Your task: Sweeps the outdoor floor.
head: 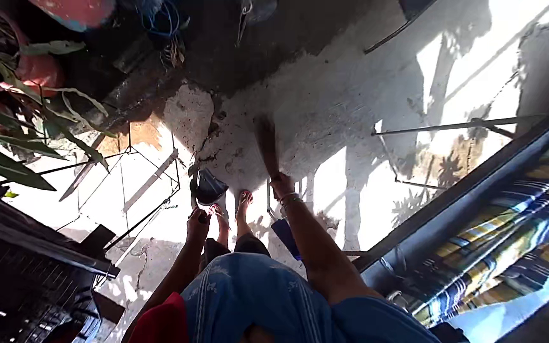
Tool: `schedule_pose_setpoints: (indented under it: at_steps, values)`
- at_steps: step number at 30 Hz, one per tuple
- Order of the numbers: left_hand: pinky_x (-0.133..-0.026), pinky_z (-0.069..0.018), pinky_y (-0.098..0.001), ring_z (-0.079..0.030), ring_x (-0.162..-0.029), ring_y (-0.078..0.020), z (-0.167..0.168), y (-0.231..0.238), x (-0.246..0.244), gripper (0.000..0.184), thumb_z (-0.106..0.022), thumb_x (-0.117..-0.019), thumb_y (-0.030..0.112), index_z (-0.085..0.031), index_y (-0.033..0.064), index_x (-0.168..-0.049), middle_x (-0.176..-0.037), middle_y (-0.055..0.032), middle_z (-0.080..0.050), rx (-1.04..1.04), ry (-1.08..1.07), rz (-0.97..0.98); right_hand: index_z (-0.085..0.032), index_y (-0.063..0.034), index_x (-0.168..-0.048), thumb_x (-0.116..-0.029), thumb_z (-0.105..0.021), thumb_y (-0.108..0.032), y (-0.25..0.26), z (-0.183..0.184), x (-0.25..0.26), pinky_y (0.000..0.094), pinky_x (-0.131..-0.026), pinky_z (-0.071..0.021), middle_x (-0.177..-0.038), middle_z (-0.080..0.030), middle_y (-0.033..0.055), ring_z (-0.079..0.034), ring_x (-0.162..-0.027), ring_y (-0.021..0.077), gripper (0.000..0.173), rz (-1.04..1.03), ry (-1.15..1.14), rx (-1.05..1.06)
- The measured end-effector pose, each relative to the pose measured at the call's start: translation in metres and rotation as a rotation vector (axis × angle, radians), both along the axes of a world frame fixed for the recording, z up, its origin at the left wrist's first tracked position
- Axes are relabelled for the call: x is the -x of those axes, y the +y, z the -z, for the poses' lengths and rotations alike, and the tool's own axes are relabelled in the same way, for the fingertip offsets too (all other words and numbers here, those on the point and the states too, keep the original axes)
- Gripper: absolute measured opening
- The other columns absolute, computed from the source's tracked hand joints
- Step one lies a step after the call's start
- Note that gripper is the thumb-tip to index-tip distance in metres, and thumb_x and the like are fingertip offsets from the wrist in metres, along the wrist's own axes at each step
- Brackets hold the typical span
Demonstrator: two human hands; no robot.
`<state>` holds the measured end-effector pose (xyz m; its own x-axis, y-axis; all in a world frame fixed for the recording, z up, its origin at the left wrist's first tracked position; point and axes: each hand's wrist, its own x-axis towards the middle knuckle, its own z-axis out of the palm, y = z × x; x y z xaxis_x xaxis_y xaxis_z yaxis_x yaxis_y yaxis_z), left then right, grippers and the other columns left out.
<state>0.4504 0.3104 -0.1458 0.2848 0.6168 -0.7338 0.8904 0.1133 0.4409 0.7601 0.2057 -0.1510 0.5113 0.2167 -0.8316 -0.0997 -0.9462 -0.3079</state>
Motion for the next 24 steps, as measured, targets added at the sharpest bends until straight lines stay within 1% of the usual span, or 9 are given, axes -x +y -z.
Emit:
schedule_pose_setpoints:
  at_steps: [4, 7, 8, 10, 12, 14, 18, 21, 24]
  values:
    - [-0.101, -0.0485, -0.0544, -0.065, -0.114, -0.0362, -0.001, -0.001, 0.005, 0.022, -0.069, -0.0962, 0.017, -0.069, -0.0036, -0.104, -0.119, -0.0239, -0.068, -0.041, -0.024, -0.039, -0.062, -0.0101, -0.137, -0.0932, -0.065, -0.02, -0.008, -0.013, 0.063, 0.0497, -0.074, -0.0573, -0.108, -0.069, 0.0179, -0.069, -0.083, 0.0283, 0.045, -0.346, 0.256, 0.111]
    - [-0.101, -0.0486, -0.0556, -0.066, -0.114, -0.0366, -0.004, 0.001, 0.016, 0.023, -0.07, -0.096, 0.018, -0.07, -0.0034, -0.105, -0.119, -0.0238, -0.068, -0.063, -0.014, -0.065, -0.063, -0.012, -0.138, -0.0946, -0.067, -0.02, -0.011, -0.06, 0.052, 0.051, -0.081, -0.0568, -0.115, -0.071, 0.0178, -0.07, -0.089, 0.0291, 0.044, -0.424, 0.259, 0.056]
    - [-0.101, -0.0484, -0.0559, -0.066, -0.114, -0.0371, -0.005, -0.001, 0.019, 0.023, -0.07, -0.0961, 0.017, -0.07, -0.0039, -0.106, -0.121, -0.0243, -0.068, -0.073, -0.022, -0.075, -0.063, -0.0111, -0.139, -0.0959, -0.067, -0.02, -0.007, -0.077, 0.039, 0.0486, -0.078, -0.0568, -0.113, -0.07, 0.0176, -0.069, -0.086, 0.0276, 0.044, -0.413, 0.229, 0.039]
    - [-0.104, -0.0468, -0.0557, -0.064, -0.119, -0.0381, -0.007, -0.007, 0.028, 0.024, -0.07, -0.0961, 0.017, -0.07, -0.0053, -0.106, -0.126, -0.0253, -0.067, -0.078, -0.055, -0.111, -0.06, -0.0118, -0.141, -0.0973, -0.066, -0.021, 0.007, -0.104, 0.007, 0.0396, -0.064, -0.0534, -0.1, -0.069, 0.0151, -0.061, -0.068, 0.0201, 0.046, -0.361, 0.158, 0.018]
    - [-0.106, -0.0463, -0.0534, -0.063, -0.121, -0.037, -0.009, -0.02, 0.038, 0.024, -0.07, -0.0954, 0.015, -0.07, -0.0061, -0.106, -0.126, -0.0257, -0.066, -0.093, -0.087, -0.186, -0.058, -0.014, -0.145, -0.0979, -0.067, -0.022, 0.024, -0.111, -0.022, 0.0403, -0.06, -0.0502, -0.094, -0.067, 0.0177, -0.056, -0.062, 0.0213, 0.049, -0.337, 0.067, -0.003]
    - [-0.104, -0.0483, -0.05, -0.065, -0.117, -0.0339, -0.009, -0.033, 0.046, 0.024, -0.071, -0.0948, 0.015, -0.069, -0.0061, -0.105, -0.122, -0.025, -0.068, -0.125, -0.103, -0.273, -0.059, -0.0123, -0.144, -0.0942, -0.071, -0.02, 0.048, -0.093, -0.05, 0.0465, -0.06, -0.053, -0.097, -0.068, 0.0224, -0.06, -0.063, 0.0274, 0.052, -0.31, -0.036, -0.069]
    - [-0.102, -0.05, -0.0451, -0.066, -0.114, -0.0307, 0.001, -0.045, 0.048, 0.023, -0.071, -0.0955, 0.016, -0.069, -0.0053, -0.104, -0.117, -0.0235, -0.069, -0.142, -0.083, -0.363, -0.059, -0.011, -0.142, -0.0882, -0.074, -0.016, 0.102, -0.035, -0.075, 0.0579, -0.073, -0.0573, -0.117, -0.068, 0.0257, -0.069, -0.087, 0.0386, 0.056, -0.223, -0.14, -0.09]
    - [-0.1, -0.0507, -0.0439, -0.066, -0.112, -0.0301, 0.005, -0.043, 0.04, 0.023, -0.069, -0.0959, 0.017, -0.07, -0.0041, -0.104, -0.114, -0.0218, -0.07, -0.146, -0.06, -0.353, -0.06, -0.0085, -0.141, -0.0869, -0.071, -0.018, 0.106, 0.013, -0.038, 0.0615, -0.079, -0.0571, -0.114, -0.07, 0.025, -0.071, -0.091, 0.04, 0.056, -0.339, -0.174, -0.006]
    - [-0.1, -0.0505, -0.0439, -0.067, -0.11, -0.0291, 0.0, -0.035, 0.025, 0.022, -0.068, -0.0965, 0.018, -0.07, -0.003, -0.104, -0.112, -0.0211, -0.07, -0.083, -0.026, -0.347, -0.056, -0.0051, -0.145, -0.0925, -0.066, -0.02, 0.071, 0.021, 0.026, 0.0568, -0.074, -0.0591, -0.108, -0.07, 0.0246, -0.071, -0.082, 0.0366, 0.056, -0.564, -0.016, 0.118]
